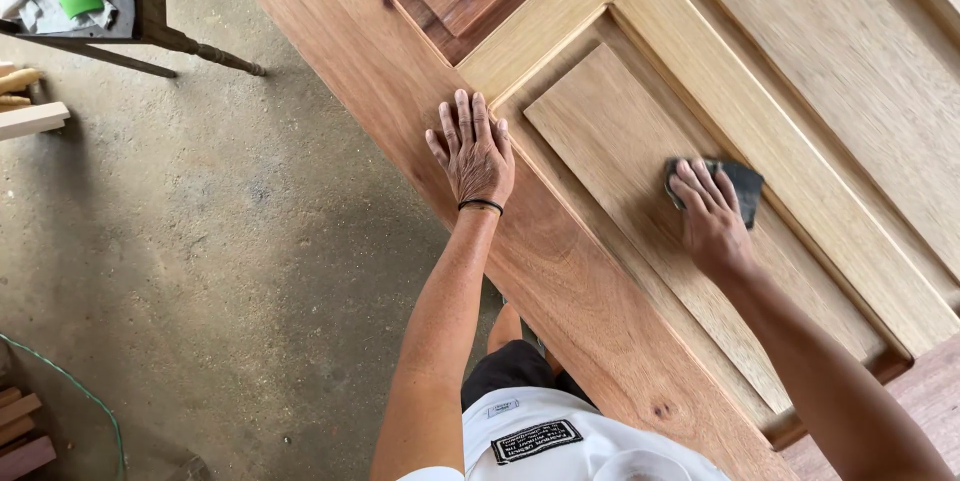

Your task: Sanding a wooden door using sandpaper to smooth the surface.

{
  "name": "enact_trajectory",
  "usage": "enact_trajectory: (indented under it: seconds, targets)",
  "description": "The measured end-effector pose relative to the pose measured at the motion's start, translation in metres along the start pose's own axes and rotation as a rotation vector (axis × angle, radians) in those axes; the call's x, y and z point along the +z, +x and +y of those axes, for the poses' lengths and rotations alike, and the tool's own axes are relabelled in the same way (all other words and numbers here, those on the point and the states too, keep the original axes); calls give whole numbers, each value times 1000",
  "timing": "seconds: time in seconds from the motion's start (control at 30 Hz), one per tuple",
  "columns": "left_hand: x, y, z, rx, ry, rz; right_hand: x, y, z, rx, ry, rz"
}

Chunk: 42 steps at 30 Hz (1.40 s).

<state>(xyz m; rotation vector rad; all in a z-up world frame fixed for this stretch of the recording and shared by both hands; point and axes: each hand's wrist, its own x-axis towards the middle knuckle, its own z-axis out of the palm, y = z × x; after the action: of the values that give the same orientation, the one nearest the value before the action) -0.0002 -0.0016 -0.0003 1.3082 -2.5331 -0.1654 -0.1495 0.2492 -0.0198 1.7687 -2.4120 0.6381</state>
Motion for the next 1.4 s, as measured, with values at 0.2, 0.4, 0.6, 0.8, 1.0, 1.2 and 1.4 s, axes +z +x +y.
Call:
enact_trajectory:
  seconds: [0.2,0.4,0.6,0.8,1.0,1.2,1.4]
  targets:
    - [0,1,1,11,17,16,27,63,-6,34,47,60]
    - [9,2,-2,15,-19,27,53,159,-17,124,236,-91]
    - [4,0,-4,67,17,55,12,40,-10,72,72,152]
    - [3,-1,0,37,19,26,-17,-83,1,225,-96,75]
    - [0,2,0,44,40,59,35,60,-5,67,27,175]
    - [0,4,-1,77,33,74,92,163,1,19,0,162]
    - [5,1,-2,80,37,75,23,64,-6,112,99,185]
